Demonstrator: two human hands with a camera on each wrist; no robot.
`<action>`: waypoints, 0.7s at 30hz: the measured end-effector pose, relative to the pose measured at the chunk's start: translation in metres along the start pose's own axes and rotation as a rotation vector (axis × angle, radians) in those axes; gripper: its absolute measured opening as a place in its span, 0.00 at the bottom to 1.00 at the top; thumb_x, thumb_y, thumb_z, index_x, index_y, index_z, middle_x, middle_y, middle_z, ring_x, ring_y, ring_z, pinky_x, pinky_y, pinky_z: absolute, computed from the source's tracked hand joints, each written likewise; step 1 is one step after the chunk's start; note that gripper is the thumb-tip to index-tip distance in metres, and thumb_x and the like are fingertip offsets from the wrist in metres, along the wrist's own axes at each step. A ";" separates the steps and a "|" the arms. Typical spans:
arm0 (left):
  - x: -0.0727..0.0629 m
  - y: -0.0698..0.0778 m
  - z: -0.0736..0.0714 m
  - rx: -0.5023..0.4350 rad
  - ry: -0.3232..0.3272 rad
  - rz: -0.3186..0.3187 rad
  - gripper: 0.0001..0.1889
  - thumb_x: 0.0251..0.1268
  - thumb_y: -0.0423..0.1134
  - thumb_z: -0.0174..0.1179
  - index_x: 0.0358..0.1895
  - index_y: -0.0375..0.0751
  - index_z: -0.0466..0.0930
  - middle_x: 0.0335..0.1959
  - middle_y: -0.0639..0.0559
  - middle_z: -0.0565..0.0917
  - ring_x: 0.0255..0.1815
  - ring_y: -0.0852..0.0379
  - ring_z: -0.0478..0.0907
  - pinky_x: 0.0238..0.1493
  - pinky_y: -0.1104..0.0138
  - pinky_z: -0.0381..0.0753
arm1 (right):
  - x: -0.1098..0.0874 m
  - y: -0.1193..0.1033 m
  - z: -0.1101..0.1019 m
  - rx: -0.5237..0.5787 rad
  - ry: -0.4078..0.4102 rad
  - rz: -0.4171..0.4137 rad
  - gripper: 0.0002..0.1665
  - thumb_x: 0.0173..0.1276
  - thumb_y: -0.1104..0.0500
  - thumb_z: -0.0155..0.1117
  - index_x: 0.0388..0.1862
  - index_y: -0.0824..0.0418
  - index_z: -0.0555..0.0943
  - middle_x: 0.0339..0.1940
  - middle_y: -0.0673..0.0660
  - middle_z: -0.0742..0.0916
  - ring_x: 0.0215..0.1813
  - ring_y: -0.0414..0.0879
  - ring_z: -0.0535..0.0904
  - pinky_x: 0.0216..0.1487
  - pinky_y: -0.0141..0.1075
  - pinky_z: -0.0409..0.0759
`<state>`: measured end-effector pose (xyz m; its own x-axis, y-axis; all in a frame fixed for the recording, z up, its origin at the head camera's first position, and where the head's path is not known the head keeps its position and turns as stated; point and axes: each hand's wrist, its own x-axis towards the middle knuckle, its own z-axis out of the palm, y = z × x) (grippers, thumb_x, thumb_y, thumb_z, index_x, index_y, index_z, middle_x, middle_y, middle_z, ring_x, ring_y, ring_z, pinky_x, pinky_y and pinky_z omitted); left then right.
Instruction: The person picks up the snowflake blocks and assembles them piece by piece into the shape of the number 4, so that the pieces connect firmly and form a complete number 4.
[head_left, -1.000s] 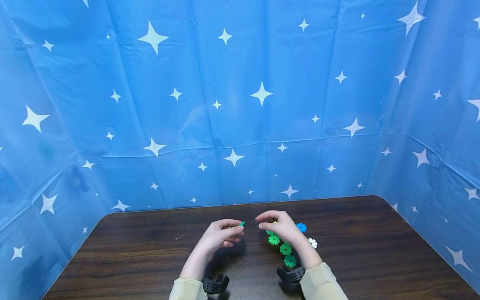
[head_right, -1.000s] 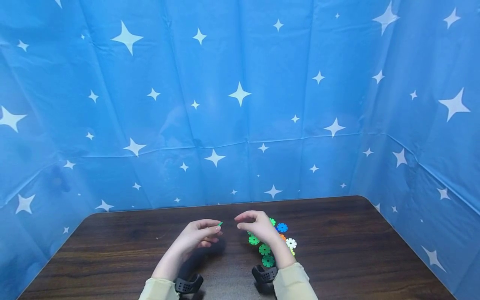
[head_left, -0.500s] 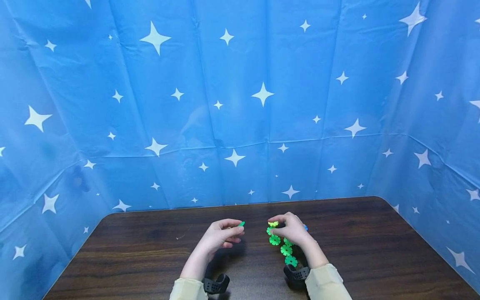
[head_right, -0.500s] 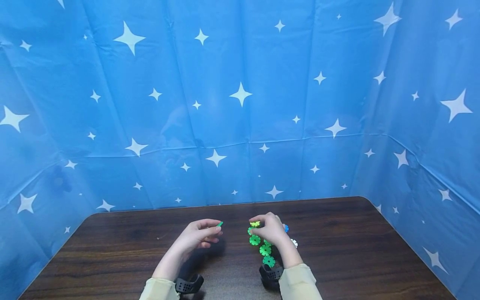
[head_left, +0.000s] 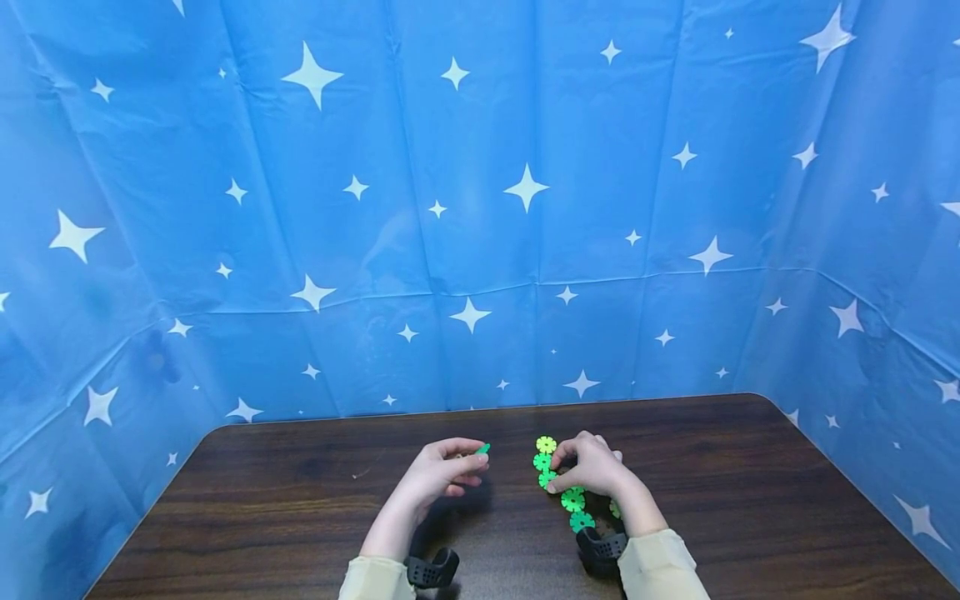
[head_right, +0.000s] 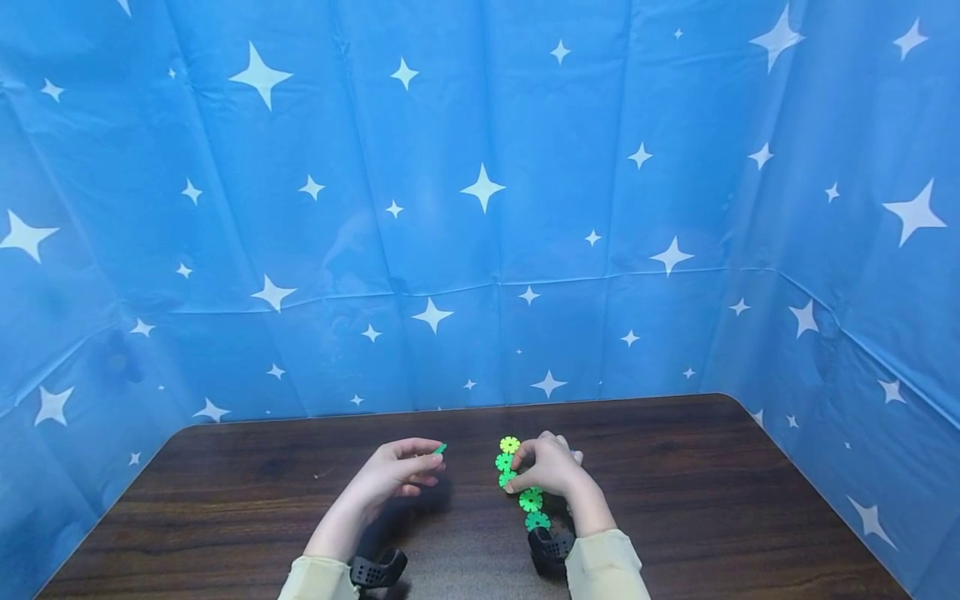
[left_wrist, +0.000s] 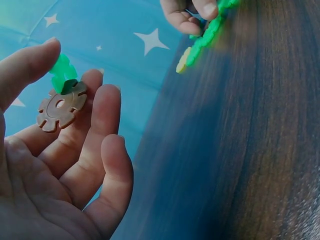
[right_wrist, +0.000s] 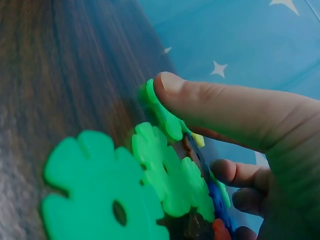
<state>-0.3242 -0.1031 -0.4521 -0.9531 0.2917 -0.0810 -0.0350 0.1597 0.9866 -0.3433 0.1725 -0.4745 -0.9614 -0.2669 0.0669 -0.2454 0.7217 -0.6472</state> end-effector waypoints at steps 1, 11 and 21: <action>0.000 0.000 0.000 0.000 -0.002 -0.001 0.25 0.62 0.50 0.66 0.57 0.38 0.79 0.42 0.50 0.86 0.41 0.46 0.84 0.39 0.57 0.80 | 0.000 0.001 0.000 -0.007 -0.001 0.004 0.15 0.45 0.54 0.83 0.27 0.48 0.83 0.40 0.48 0.77 0.47 0.51 0.66 0.47 0.59 0.55; 0.001 -0.001 0.002 0.017 -0.002 -0.006 0.25 0.61 0.49 0.66 0.56 0.37 0.79 0.40 0.51 0.86 0.41 0.45 0.83 0.41 0.54 0.80 | 0.002 -0.003 0.003 -0.031 -0.003 0.020 0.15 0.44 0.54 0.83 0.27 0.48 0.83 0.39 0.48 0.75 0.45 0.49 0.65 0.46 0.54 0.55; 0.002 -0.002 0.004 0.039 -0.001 -0.005 0.22 0.64 0.45 0.65 0.57 0.38 0.78 0.42 0.51 0.84 0.41 0.45 0.84 0.41 0.53 0.79 | 0.004 -0.006 0.006 0.063 0.006 -0.036 0.12 0.50 0.62 0.78 0.27 0.53 0.80 0.34 0.48 0.78 0.43 0.52 0.72 0.47 0.58 0.63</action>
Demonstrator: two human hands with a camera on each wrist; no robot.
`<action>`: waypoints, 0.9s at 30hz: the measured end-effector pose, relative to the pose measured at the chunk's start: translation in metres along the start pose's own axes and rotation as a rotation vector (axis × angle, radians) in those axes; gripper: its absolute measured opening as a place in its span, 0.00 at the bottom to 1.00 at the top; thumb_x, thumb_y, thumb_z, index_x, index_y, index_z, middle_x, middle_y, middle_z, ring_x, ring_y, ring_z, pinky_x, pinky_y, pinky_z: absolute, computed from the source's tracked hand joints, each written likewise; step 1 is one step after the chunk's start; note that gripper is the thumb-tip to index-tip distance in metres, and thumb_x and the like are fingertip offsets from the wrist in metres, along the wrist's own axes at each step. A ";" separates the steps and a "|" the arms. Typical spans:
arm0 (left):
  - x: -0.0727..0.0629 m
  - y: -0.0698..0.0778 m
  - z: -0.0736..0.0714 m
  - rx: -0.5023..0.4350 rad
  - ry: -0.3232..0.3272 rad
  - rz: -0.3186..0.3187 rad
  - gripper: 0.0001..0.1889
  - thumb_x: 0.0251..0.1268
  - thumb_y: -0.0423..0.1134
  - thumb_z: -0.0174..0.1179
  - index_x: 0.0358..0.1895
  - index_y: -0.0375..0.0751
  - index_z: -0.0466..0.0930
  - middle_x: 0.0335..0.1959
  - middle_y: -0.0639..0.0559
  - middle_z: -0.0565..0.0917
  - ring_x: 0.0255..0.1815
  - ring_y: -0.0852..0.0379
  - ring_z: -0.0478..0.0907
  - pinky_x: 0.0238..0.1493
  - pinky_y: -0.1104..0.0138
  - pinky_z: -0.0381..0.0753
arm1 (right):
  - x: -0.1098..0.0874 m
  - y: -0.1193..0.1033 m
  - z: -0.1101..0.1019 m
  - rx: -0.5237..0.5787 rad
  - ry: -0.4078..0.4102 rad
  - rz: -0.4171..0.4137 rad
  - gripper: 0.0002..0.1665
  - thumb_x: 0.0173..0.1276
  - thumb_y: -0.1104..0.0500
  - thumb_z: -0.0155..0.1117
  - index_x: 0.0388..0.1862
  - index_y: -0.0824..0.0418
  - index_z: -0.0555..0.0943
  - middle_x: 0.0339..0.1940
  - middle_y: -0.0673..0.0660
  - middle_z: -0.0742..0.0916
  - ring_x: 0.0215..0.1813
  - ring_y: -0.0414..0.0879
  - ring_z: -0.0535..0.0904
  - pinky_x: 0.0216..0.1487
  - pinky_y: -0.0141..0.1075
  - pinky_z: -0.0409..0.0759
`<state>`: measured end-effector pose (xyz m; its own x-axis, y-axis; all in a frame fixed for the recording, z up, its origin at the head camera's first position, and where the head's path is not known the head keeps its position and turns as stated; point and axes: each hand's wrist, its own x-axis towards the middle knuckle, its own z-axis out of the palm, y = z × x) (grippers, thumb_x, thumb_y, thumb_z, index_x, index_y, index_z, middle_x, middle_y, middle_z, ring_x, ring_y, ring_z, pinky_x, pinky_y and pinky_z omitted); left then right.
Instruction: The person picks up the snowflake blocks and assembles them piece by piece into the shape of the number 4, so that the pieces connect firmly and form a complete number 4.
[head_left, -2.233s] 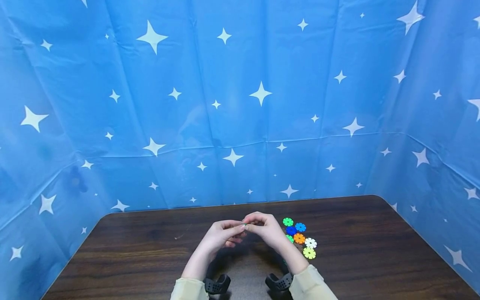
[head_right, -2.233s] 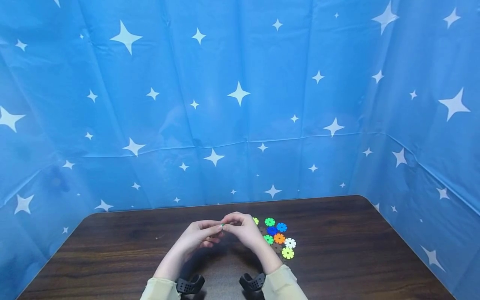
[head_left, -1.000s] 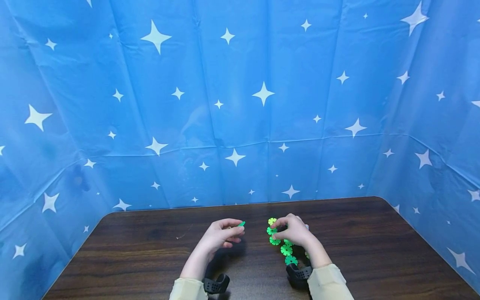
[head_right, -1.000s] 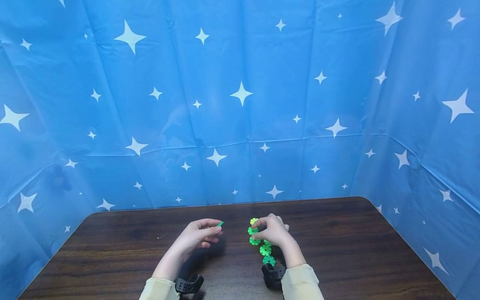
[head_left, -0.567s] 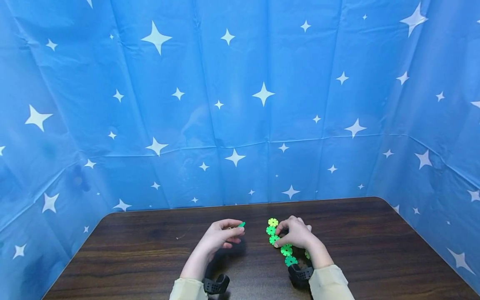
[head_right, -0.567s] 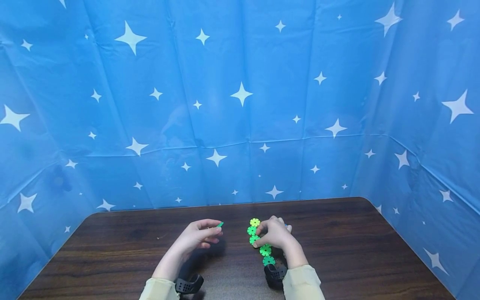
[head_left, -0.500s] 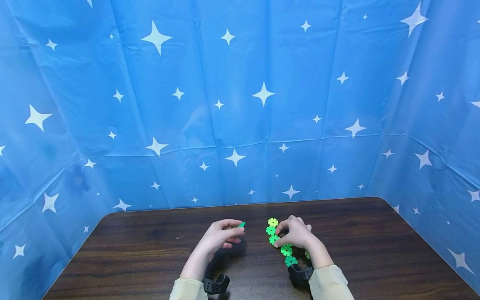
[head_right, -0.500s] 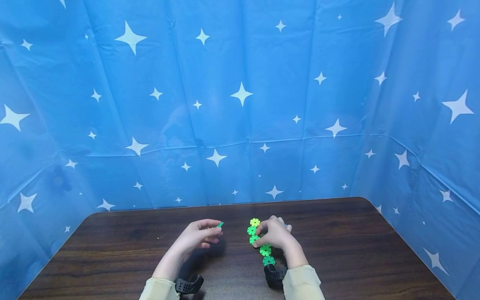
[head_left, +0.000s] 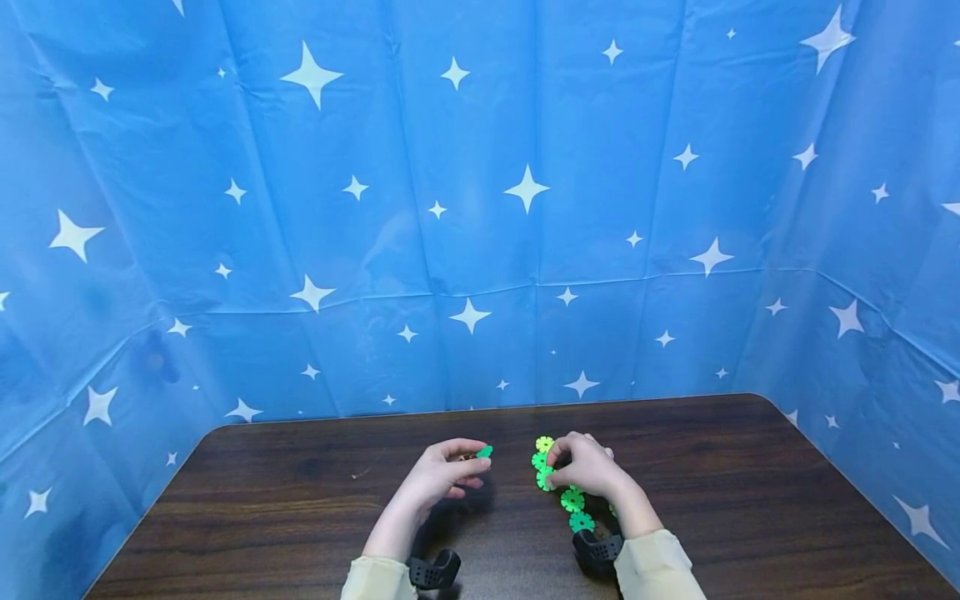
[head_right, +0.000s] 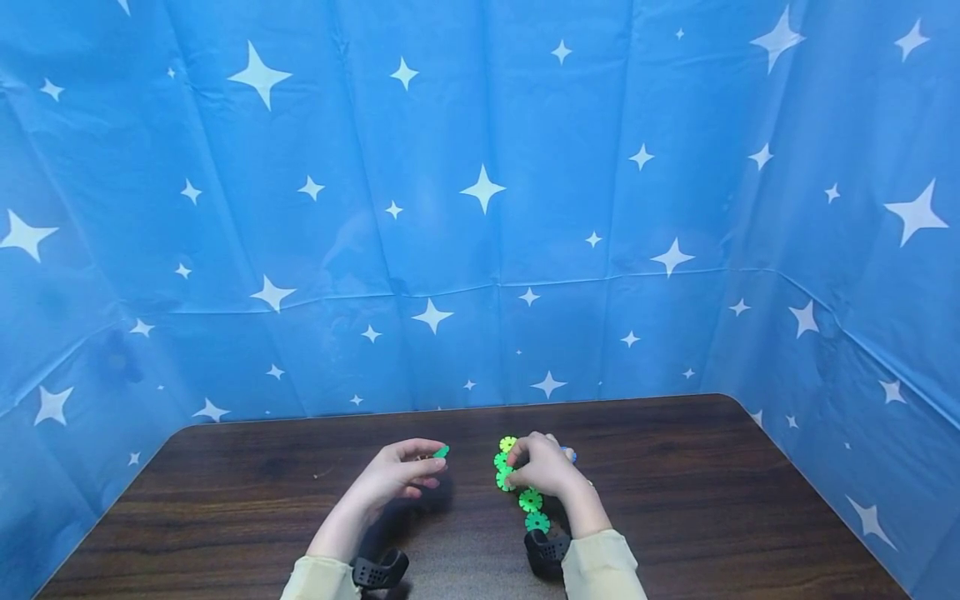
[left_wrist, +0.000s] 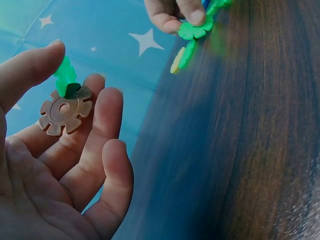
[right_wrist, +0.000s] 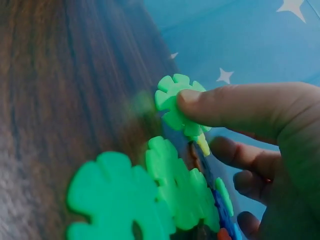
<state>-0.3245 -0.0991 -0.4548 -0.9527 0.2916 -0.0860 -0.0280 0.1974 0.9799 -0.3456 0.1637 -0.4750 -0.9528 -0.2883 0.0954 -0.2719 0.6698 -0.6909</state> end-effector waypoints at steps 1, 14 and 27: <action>0.000 0.000 0.000 0.002 -0.001 0.000 0.22 0.64 0.45 0.65 0.58 0.38 0.78 0.43 0.51 0.84 0.41 0.45 0.84 0.41 0.53 0.79 | 0.000 0.000 -0.001 0.029 -0.009 -0.008 0.11 0.52 0.62 0.76 0.27 0.55 0.80 0.33 0.48 0.79 0.39 0.51 0.73 0.44 0.55 0.67; 0.008 -0.010 -0.001 0.020 -0.007 -0.012 0.24 0.63 0.46 0.65 0.59 0.37 0.77 0.44 0.50 0.84 0.42 0.43 0.83 0.41 0.52 0.79 | 0.010 -0.009 0.005 0.392 -0.058 -0.110 0.06 0.62 0.66 0.67 0.33 0.67 0.78 0.25 0.54 0.81 0.29 0.57 0.79 0.32 0.47 0.80; 0.009 -0.005 0.001 -0.003 0.019 -0.009 0.25 0.61 0.45 0.68 0.58 0.38 0.77 0.44 0.49 0.83 0.38 0.47 0.84 0.31 0.62 0.77 | 0.024 -0.022 0.020 0.563 0.058 -0.076 0.08 0.63 0.67 0.67 0.37 0.70 0.79 0.28 0.58 0.84 0.32 0.56 0.83 0.36 0.46 0.83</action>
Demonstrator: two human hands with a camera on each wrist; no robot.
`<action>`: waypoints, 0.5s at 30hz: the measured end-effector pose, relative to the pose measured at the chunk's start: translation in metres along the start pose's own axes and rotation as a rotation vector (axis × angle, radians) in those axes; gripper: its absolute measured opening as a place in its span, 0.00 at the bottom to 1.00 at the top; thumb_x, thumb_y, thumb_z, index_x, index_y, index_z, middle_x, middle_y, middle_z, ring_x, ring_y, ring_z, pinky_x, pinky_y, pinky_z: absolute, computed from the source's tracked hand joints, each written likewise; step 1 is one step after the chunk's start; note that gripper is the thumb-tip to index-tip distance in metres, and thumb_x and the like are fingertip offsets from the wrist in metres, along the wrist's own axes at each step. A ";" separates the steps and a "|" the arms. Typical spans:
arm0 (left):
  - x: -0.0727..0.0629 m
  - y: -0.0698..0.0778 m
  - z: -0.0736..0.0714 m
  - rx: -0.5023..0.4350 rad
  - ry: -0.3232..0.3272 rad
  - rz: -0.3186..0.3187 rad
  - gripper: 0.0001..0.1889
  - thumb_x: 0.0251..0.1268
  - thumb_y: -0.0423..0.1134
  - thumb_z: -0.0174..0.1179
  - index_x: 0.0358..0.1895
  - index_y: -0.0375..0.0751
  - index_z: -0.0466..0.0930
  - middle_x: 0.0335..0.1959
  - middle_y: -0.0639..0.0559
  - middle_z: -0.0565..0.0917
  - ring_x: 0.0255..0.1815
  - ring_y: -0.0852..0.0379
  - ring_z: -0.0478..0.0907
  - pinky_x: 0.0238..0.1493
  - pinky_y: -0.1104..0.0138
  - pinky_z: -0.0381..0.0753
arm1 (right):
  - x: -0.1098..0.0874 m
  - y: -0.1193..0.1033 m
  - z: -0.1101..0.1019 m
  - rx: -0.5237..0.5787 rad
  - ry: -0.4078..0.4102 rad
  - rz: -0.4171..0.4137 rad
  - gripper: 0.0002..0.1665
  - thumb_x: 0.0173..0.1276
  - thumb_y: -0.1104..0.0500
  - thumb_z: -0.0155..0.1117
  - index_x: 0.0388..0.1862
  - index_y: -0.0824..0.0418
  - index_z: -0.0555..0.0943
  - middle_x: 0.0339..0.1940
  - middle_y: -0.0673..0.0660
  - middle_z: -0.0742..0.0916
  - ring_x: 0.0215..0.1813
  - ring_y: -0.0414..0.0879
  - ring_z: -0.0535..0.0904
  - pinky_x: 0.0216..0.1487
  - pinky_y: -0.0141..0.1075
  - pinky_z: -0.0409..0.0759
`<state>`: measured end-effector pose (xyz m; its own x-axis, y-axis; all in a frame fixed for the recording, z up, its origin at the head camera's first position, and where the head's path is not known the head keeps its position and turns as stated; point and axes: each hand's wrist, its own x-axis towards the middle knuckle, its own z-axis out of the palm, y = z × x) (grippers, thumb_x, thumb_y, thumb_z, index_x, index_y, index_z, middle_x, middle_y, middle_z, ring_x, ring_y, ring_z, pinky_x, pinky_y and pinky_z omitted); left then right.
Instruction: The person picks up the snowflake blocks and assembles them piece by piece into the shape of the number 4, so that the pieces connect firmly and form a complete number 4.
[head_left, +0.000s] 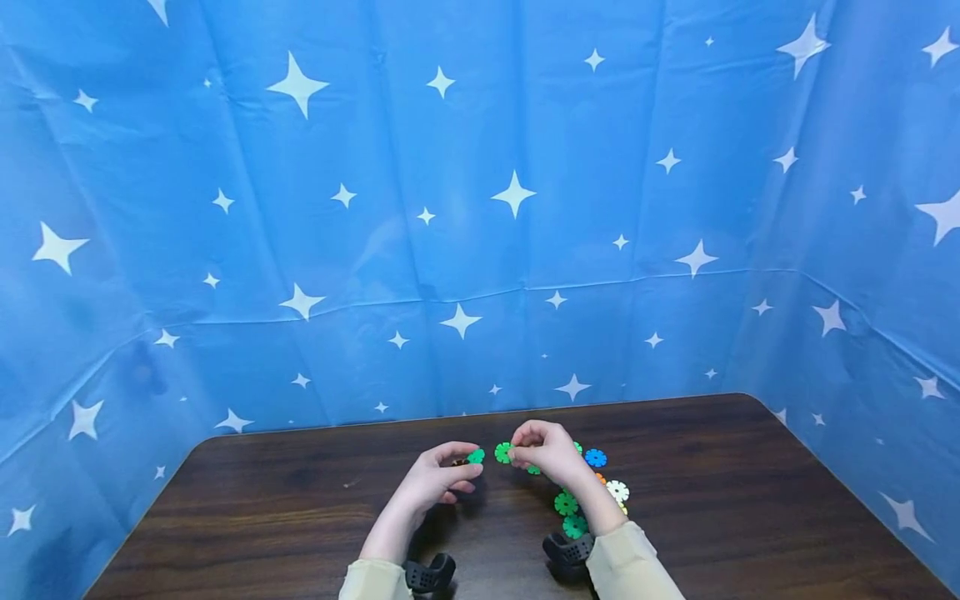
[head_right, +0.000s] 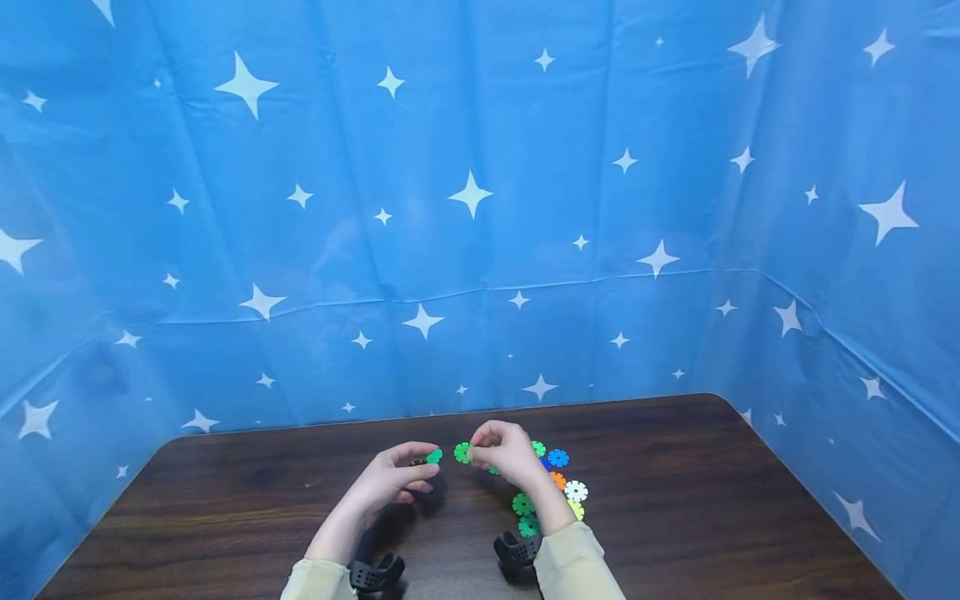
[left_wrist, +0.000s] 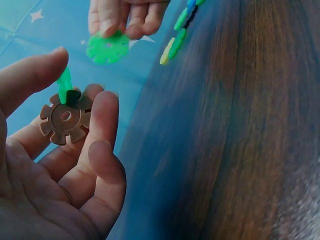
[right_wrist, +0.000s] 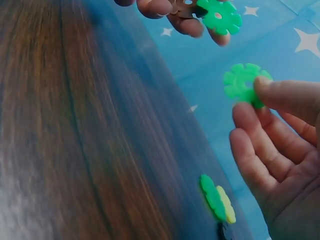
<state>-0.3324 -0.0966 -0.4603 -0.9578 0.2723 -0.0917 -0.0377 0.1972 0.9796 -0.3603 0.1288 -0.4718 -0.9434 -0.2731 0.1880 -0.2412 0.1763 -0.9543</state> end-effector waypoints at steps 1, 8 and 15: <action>0.000 0.000 0.000 -0.004 0.001 0.001 0.24 0.61 0.45 0.68 0.58 0.38 0.77 0.44 0.49 0.83 0.38 0.47 0.84 0.30 0.63 0.77 | 0.000 0.000 0.001 0.016 0.007 -0.007 0.08 0.64 0.67 0.67 0.39 0.72 0.79 0.29 0.59 0.84 0.33 0.57 0.83 0.37 0.46 0.83; -0.001 0.000 -0.002 -0.014 0.015 0.009 0.24 0.61 0.44 0.68 0.58 0.38 0.77 0.45 0.46 0.81 0.35 0.49 0.84 0.30 0.65 0.77 | 0.002 -0.005 0.006 0.065 0.044 -0.017 0.15 0.65 0.66 0.66 0.49 0.75 0.81 0.38 0.64 0.87 0.35 0.57 0.85 0.41 0.51 0.83; -0.003 0.003 0.001 -0.004 0.010 0.024 0.24 0.60 0.43 0.69 0.57 0.35 0.78 0.44 0.45 0.82 0.34 0.49 0.84 0.29 0.65 0.78 | 0.001 -0.010 0.008 0.052 0.016 -0.023 0.14 0.66 0.64 0.66 0.48 0.72 0.82 0.39 0.62 0.87 0.37 0.53 0.85 0.41 0.43 0.84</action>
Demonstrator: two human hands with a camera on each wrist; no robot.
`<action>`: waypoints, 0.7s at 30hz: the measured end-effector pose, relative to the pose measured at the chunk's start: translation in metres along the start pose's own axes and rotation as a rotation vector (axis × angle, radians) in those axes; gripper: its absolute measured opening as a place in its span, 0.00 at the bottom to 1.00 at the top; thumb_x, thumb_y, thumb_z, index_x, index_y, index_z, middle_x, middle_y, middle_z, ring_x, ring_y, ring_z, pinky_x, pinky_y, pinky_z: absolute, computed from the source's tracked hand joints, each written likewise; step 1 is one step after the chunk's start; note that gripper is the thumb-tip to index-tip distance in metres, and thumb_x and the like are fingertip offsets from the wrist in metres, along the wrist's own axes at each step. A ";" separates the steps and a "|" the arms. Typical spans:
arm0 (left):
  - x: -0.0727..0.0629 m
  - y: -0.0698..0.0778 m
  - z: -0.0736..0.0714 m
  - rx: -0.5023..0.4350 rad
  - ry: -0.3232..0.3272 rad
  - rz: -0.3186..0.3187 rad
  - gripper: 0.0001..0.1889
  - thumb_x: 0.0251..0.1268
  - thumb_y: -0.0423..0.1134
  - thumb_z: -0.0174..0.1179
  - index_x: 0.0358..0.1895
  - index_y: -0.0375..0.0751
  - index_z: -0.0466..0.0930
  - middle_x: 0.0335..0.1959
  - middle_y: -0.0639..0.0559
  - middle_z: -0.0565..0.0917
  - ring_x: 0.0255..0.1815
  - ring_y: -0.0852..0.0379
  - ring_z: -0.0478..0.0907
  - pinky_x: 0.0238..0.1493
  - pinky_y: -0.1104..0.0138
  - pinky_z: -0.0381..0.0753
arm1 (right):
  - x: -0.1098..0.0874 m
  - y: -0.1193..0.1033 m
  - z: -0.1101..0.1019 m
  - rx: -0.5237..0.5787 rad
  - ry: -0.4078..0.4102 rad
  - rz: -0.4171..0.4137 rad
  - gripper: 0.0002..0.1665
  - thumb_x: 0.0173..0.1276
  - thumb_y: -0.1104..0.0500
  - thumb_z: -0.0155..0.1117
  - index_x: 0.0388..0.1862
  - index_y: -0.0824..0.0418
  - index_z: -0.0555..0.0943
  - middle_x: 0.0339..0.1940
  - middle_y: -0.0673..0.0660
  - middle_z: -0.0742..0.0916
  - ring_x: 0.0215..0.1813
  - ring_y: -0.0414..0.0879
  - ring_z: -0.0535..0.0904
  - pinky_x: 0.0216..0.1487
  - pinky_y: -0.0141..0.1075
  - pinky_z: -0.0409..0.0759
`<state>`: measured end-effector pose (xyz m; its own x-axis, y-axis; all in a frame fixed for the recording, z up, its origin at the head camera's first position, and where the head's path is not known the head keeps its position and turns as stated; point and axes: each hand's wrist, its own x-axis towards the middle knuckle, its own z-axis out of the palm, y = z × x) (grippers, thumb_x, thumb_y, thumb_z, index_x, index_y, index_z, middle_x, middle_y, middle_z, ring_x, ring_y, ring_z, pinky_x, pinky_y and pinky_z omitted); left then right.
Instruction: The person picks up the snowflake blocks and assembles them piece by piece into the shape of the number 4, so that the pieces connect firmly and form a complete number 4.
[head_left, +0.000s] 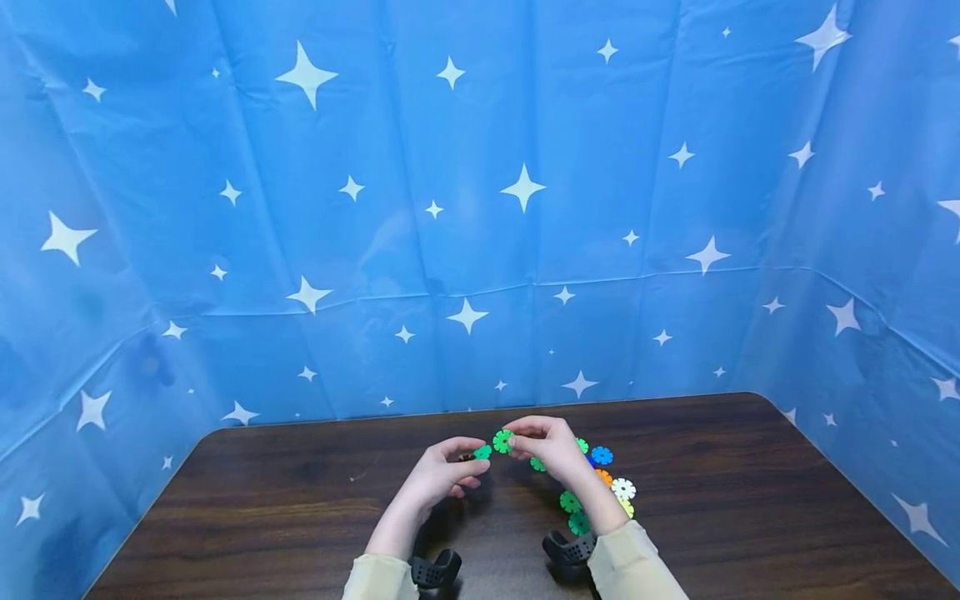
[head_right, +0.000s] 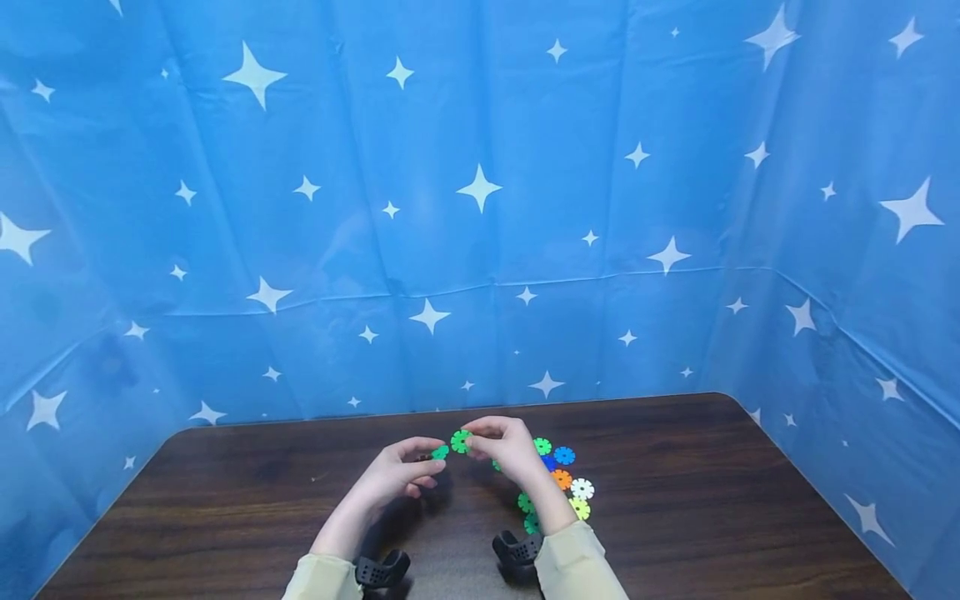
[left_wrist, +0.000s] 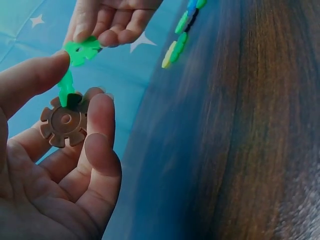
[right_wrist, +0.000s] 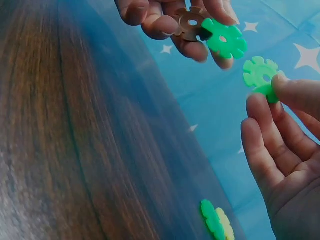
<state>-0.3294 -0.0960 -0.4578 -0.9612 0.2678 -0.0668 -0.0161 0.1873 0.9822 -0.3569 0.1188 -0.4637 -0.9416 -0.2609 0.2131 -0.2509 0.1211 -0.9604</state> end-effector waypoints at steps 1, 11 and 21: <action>0.000 0.000 0.000 -0.001 0.000 0.000 0.24 0.59 0.43 0.69 0.56 0.35 0.78 0.44 0.45 0.82 0.34 0.49 0.83 0.28 0.65 0.78 | 0.000 -0.001 0.001 -0.003 -0.005 -0.002 0.14 0.67 0.64 0.65 0.48 0.72 0.82 0.40 0.62 0.87 0.37 0.53 0.85 0.41 0.42 0.84; -0.001 0.004 0.000 0.010 -0.005 0.000 0.21 0.62 0.40 0.67 0.56 0.35 0.78 0.40 0.47 0.83 0.32 0.51 0.83 0.27 0.66 0.76 | -0.004 -0.009 0.003 0.000 -0.035 0.005 0.14 0.69 0.65 0.62 0.50 0.73 0.81 0.43 0.64 0.87 0.41 0.59 0.84 0.45 0.47 0.82; 0.000 0.004 0.000 0.030 -0.010 0.011 0.22 0.61 0.42 0.67 0.55 0.34 0.78 0.39 0.47 0.83 0.31 0.52 0.82 0.27 0.66 0.76 | -0.016 -0.041 0.007 -0.013 -0.080 -0.017 0.13 0.70 0.69 0.60 0.49 0.75 0.81 0.42 0.69 0.86 0.42 0.68 0.81 0.47 0.51 0.81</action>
<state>-0.3291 -0.0958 -0.4533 -0.9586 0.2788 -0.0583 0.0025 0.2128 0.9771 -0.3300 0.1113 -0.4288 -0.9163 -0.3383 0.2143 -0.2705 0.1282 -0.9542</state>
